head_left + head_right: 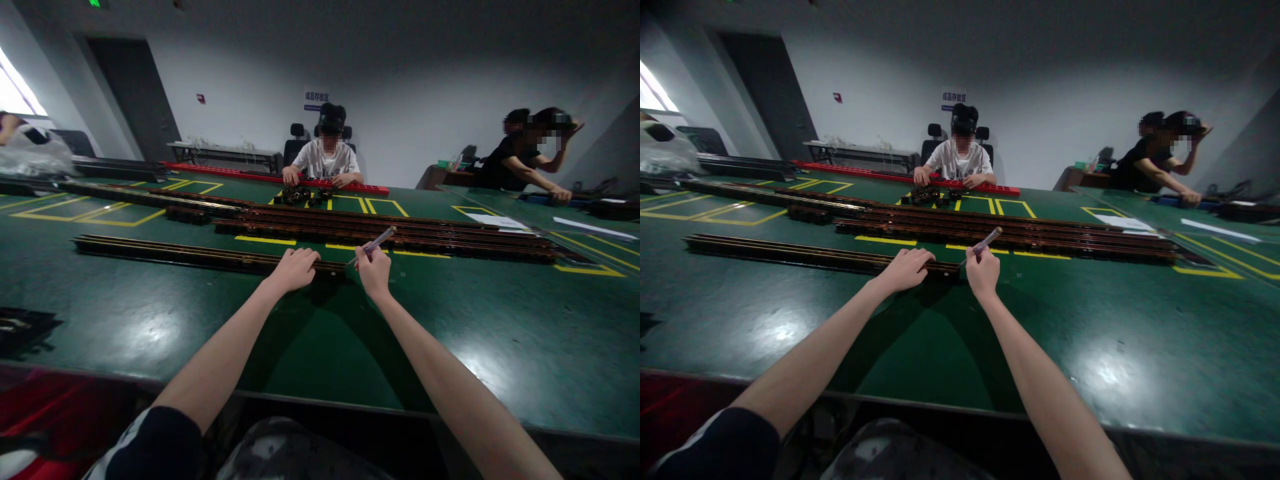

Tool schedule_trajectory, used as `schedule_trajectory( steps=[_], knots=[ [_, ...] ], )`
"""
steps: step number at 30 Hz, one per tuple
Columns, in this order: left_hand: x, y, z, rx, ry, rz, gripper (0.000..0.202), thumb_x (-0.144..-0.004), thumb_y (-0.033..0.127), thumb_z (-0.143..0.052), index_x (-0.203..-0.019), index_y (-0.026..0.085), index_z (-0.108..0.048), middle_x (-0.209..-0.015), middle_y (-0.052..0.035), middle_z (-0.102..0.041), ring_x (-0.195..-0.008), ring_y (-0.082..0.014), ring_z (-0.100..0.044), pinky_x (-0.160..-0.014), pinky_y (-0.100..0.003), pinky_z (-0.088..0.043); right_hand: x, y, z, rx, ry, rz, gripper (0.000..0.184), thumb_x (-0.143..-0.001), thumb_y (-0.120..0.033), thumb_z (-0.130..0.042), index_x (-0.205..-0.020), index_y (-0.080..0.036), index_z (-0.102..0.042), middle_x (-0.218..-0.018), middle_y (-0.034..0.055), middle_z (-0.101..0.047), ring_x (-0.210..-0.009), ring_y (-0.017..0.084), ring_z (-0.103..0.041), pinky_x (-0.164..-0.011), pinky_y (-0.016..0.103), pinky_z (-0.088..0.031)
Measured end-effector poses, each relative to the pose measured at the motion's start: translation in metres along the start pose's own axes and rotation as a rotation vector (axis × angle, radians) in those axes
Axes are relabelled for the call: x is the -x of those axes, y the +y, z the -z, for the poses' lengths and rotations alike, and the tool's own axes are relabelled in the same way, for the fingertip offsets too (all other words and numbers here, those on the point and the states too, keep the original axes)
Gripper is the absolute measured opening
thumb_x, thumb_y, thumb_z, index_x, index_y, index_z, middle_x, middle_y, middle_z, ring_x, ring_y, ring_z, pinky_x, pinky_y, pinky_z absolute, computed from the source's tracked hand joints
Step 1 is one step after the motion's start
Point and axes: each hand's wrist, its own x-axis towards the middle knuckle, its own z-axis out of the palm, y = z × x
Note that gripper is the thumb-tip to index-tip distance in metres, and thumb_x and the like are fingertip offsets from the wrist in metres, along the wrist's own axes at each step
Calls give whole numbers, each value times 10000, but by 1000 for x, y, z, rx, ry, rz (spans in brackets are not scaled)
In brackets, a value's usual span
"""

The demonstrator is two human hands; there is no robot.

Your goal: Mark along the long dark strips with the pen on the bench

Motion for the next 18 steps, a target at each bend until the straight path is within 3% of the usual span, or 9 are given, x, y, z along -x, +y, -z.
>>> schedule_trajectory(
  steps=[18],
  knots=[
    [1,0,1,11,-11,5,377,-878,199,-371,-1208,179,-551,-1222,-95,-617,-1144,-229,-552,-1024,-425,-372,1,-1,1,-32,-49,-28,305,-836,-461,-521,-670,-205,-523,-572,15,-564,-474,154,-512,-493,299,-439]
  ],
)
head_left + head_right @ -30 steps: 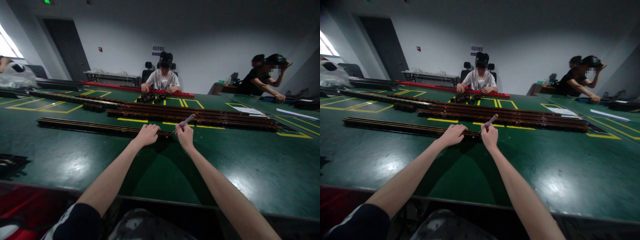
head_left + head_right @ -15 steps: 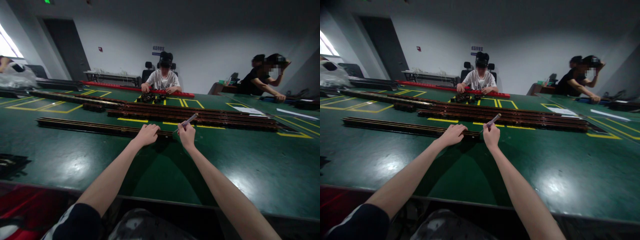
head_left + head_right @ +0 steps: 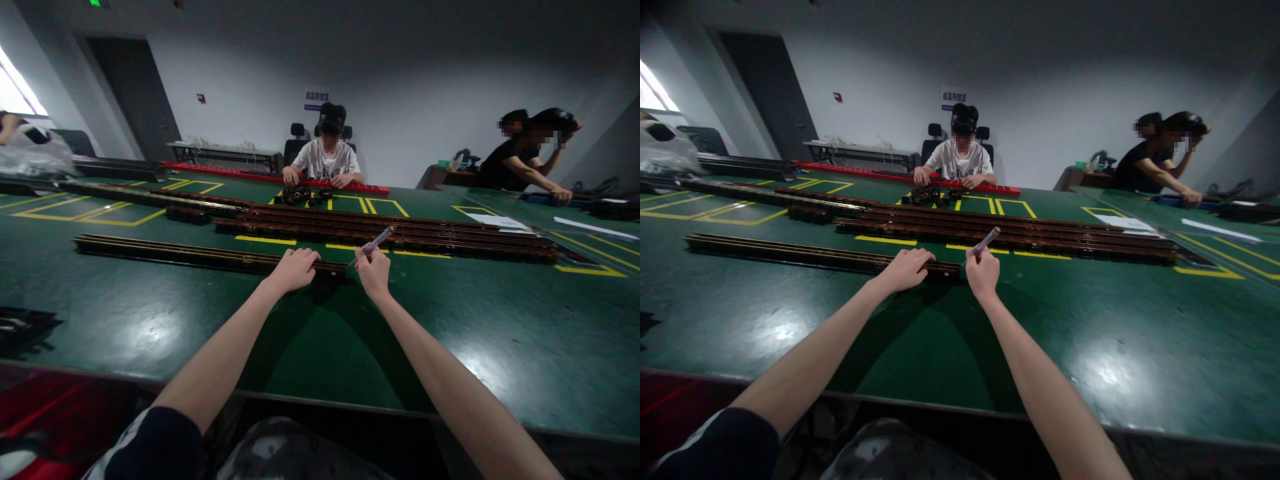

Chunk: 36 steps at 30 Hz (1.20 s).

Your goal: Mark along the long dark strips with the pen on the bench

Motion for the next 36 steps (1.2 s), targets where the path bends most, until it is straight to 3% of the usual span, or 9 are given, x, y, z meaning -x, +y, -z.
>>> schedule_trajectory(
  steps=[6,16,26,36],
  knots=[
    [1,-6,-1,-10,10,-7,394,-882,260,-387,-1236,183,-542,-1251,-102,-604,-1172,-243,-539,-1031,-442,-357,-1,2,-1,16,16,9,332,-829,-495,-530,-673,-203,-540,-568,24,-580,-473,160,-527,-493,305,-450],
    [3,-16,5,-73,-39,34,460,-894,399,-422,-1288,181,-522,-1301,-134,-581,-1205,-286,-517,-1030,-484,-350,-1,3,-1,60,55,17,228,-820,-372,-519,-680,-194,-552,-560,22,-587,-492,176,-550,-537,315,-452],
    [6,-26,14,-57,-148,82,538,-897,532,-415,-1300,194,-531,-1319,-146,-575,-1207,-311,-516,-1003,-500,-364,-3,4,-1,-27,99,-3,276,-812,-456,-537,-683,-213,-522,-572,12,-581,-478,159,-537,-486,289,-447],
    [10,-49,18,-90,-135,122,527,-873,560,-465,-1269,230,-576,-1302,-128,-601,-1202,-303,-526,-987,-452,-388,-3,6,0,28,32,60,273,-849,-439,-518,-742,-190,-557,-681,64,-667,-609,195,-644,-598,330,-524]
  ],
)
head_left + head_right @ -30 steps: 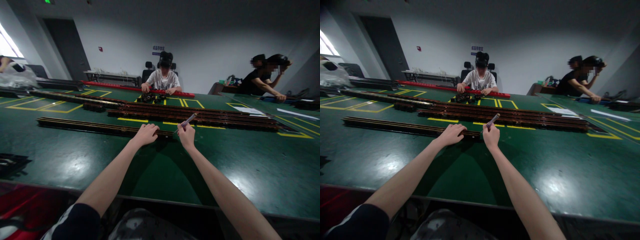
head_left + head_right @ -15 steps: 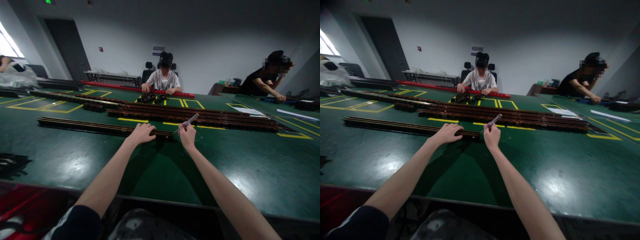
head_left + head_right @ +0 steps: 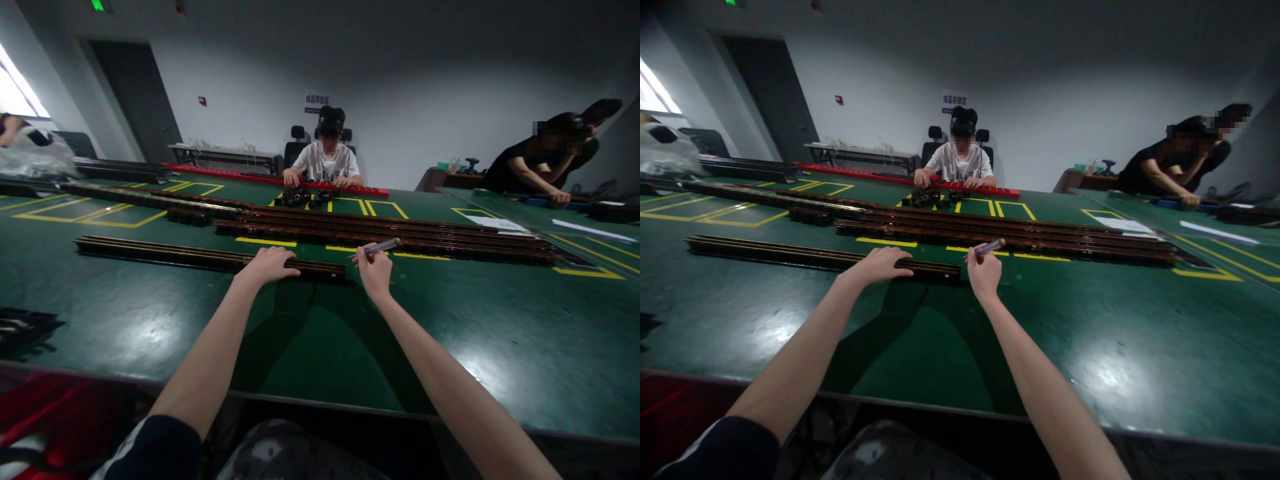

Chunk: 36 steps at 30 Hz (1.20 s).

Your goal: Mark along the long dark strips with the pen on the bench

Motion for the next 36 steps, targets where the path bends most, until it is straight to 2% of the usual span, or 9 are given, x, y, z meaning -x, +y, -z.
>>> schedule_trajectory(
  steps=[3,7,14,18,22,25,29,36],
  knots=[
    [1,0,0,-16,9,-23,491,-891,510,-470,-1265,214,-589,-1277,-128,-618,-1198,-294,-536,-1001,-439,-382,1,1,-1,45,-34,33,234,-842,-406,-526,-748,-195,-562,-710,66,-684,-627,195,-651,-609,324,-519],
    [0,5,-3,-5,44,-46,431,-909,445,-465,-1241,210,-607,-1249,-124,-631,-1170,-285,-558,-987,-429,-393,4,0,-3,150,-8,85,178,-831,-362,-524,-749,-216,-587,-709,29,-683,-663,186,-643,-610,288,-484],
    [-3,19,-11,-29,113,-38,453,-937,476,-412,-1264,216,-586,-1257,-131,-618,-1150,-283,-560,-961,-426,-412,10,-1,-6,302,0,137,151,-826,-329,-529,-740,-234,-609,-703,6,-659,-652,177,-595,-548,246,-393],
    [-3,31,-13,-10,118,-60,483,-941,470,-413,-1297,180,-563,-1252,-156,-606,-1156,-295,-548,-954,-422,-423,15,2,-13,318,-54,282,171,-862,-309,-504,-806,-223,-641,-785,47,-672,-746,203,-598,-630,287,-426],
    [-4,42,-17,17,160,-85,460,-941,455,-429,-1290,189,-565,-1243,-140,-601,-1150,-280,-540,-945,-404,-426,21,2,-21,302,-184,433,206,-908,-257,-444,-917,-212,-645,-893,74,-686,-848,224,-599,-751,350,-447],
    [-5,49,-23,17,197,-96,443,-936,444,-446,-1291,204,-558,-1237,-126,-604,-1120,-268,-549,-930,-395,-427,23,2,-25,359,-247,408,244,-929,-210,-373,-929,-200,-617,-903,94,-670,-846,232,-599,-762,367,-456],
    [-8,56,-30,-18,269,-127,419,-952,424,-412,-1257,185,-572,-1179,-127,-625,-1079,-262,-561,-905,-388,-426,23,2,-27,493,-305,382,204,-937,-222,-381,-899,-192,-579,-855,103,-659,-792,233,-607,-778,372,-452],
    [-11,56,-33,-43,295,-143,383,-956,410,-411,-1206,176,-582,-1195,-122,-630,-1090,-261,-562,-928,-399,-395,17,2,-29,685,-302,362,210,-958,-264,-368,-904,-180,-553,-819,86,-653,-765,211,-602,-788,342,-421]
  ],
)
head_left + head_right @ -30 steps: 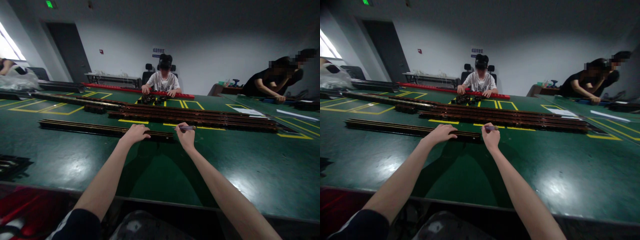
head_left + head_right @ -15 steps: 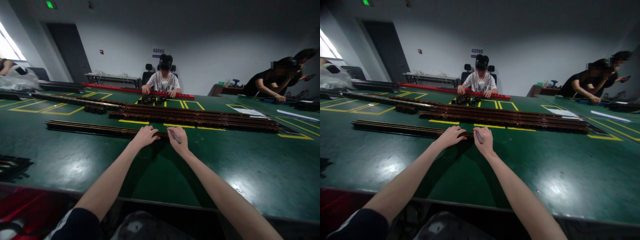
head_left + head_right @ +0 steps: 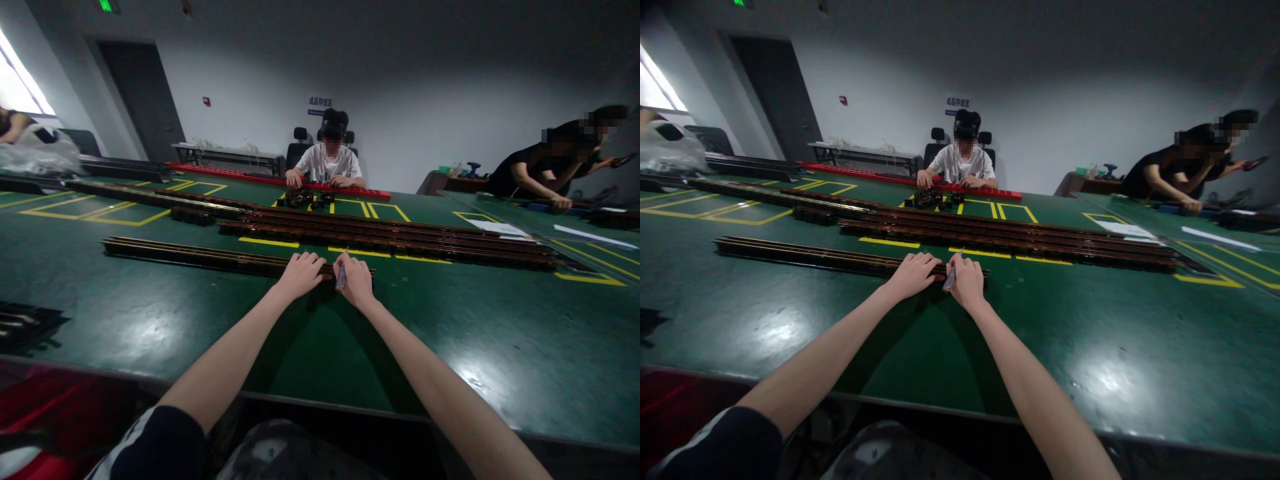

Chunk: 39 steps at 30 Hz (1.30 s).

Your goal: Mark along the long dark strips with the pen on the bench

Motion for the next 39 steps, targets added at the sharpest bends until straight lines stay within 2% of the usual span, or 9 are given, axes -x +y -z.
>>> schedule_trajectory(
  steps=[3,10,14,18,23,28,33,37,39],
  knots=[
    [0,-4,2,2,-34,11,413,-968,420,-377,-1249,177,-558,-1238,-124,-619,-1116,-264,-557,-949,-416,-380,-2,-2,2,45,-20,-33,205,-962,-263,-369,-924,-176,-550,-830,80,-654,-780,201,-605,-788,322,-414],
    [3,-23,16,23,-160,166,612,-937,601,-290,-1336,189,-504,-1349,-153,-558,-1236,-312,-496,-1011,-476,-348,-6,0,6,59,-40,-157,175,-953,-261,-396,-919,-179,-547,-851,86,-655,-746,180,-609,-673,267,-411],
    [7,-41,26,49,-234,227,647,-891,652,-352,-1345,216,-503,-1389,-147,-525,-1273,-340,-456,-1033,-518,-326,-10,14,9,-2,-47,-240,187,-955,-270,-392,-904,-177,-546,-809,59,-654,-676,149,-596,-590,225,-376],
    [11,-54,31,49,-309,260,602,-857,601,-479,-1332,233,-521,-1379,-144,-536,-1268,-353,-460,-1031,-541,-329,-12,33,16,24,0,-373,212,-958,-291,-391,-880,-181,-554,-764,45,-655,-638,140,-584,-549,210,-328],
    [9,-53,23,86,-283,213,574,-883,564,-457,-1348,232,-510,-1345,-143,-562,-1239,-339,-492,-1001,-510,-369,-8,53,21,117,58,-448,217,-946,-286,-406,-864,-176,-573,-701,48,-639,-589,144,-560,-543,221,-299],
    [6,-42,10,49,-173,145,545,-896,569,-435,-1305,227,-548,-1277,-137,-610,-1160,-319,-544,-954,-467,-395,-4,58,18,159,127,-297,213,-938,-227,-399,-861,-144,-579,-744,98,-655,-671,186,-607,-656,275,-396],
    [5,-32,6,16,-82,107,527,-910,555,-429,-1248,183,-589,-1195,-148,-646,-1124,-306,-561,-985,-471,-351,-2,37,10,174,137,-60,249,-960,-214,-362,-874,-142,-585,-778,104,-669,-717,199,-620,-776,323,-430],
    [5,-24,5,19,-49,94,496,-906,542,-454,-1220,188,-604,-1176,-135,-656,-1111,-295,-569,-986,-463,-345,0,15,6,135,19,161,235,-970,-202,-370,-889,-146,-583,-825,100,-679,-732,190,-619,-762,311,-439],
    [4,-18,4,15,-27,77,478,-905,534,-465,-1204,191,-612,-1163,-130,-663,-1096,-288,-576,-977,-456,-351,1,8,6,124,-13,214,210,-967,-196,-387,-895,-138,-575,-852,105,-680,-734,183,-612,-759,307,-439]
  ],
)
